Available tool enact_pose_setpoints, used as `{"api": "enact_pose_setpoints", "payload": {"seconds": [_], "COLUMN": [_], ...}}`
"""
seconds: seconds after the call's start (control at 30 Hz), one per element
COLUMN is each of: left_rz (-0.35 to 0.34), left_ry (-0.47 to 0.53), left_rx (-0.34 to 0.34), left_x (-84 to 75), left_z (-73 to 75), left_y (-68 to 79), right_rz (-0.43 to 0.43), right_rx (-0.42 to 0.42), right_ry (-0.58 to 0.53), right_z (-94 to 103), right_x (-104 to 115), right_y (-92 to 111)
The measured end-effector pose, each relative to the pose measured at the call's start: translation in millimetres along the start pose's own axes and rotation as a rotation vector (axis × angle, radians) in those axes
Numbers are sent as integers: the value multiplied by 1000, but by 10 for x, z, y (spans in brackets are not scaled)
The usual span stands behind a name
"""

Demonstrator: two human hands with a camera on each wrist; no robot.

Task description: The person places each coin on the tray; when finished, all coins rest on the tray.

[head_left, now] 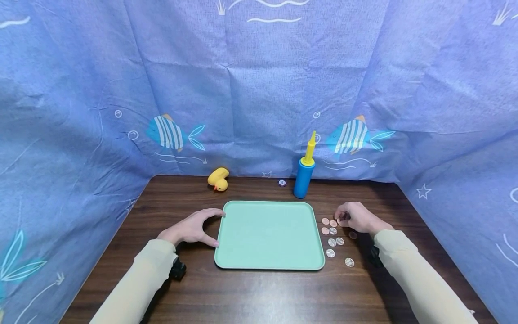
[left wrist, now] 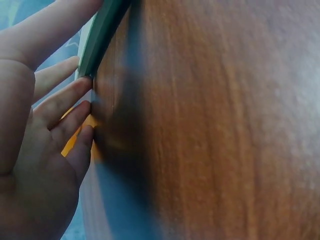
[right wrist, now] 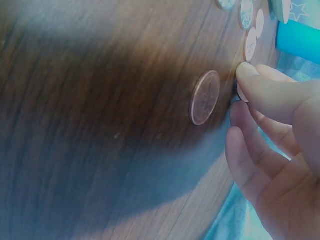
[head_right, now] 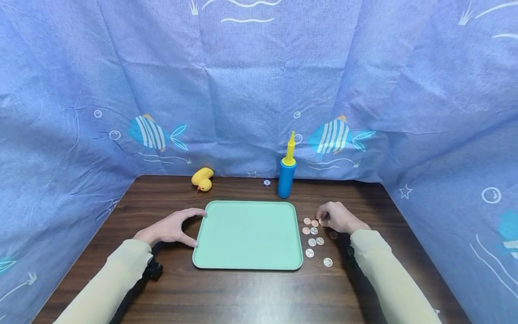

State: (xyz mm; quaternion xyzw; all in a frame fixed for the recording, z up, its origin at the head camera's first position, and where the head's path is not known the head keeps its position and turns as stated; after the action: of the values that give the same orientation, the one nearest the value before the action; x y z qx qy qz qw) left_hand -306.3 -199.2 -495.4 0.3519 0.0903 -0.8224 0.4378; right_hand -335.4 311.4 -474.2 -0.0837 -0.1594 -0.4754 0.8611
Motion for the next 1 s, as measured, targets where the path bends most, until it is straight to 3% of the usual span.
{"api": "enact_pose_setpoints", "payload": {"seconds": [0.43, 0.83, 1.0], "left_rz": [21, 20, 22], "left_ry": [26, 36, 41], "left_rx": [8, 14, 17], "left_x": [7, -16, 6], "left_z": [-11, -1, -2], "left_y": [11, 11, 1], "right_rz": [-6, -33, -58], "right_rx": [30, 77, 98], "right_ry": [-86, -481, -511], "right_z": [24, -8, -20], "right_x": [12, 224, 358], "right_y": [17, -60, -152]}}
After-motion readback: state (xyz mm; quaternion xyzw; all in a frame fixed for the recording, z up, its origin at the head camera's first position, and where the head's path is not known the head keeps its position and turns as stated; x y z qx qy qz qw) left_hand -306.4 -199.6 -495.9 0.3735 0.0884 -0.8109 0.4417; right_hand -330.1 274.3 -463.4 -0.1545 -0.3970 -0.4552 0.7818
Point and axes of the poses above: each hand's wrist, its own y-axis away from the middle knuckle, its own z-axis out of the back of the hand, x = y × z, the point moved 5 cm from there along -y, towards the middle knuckle, and after that the axes turned 4 degrees about x, right-handed, at the moved point
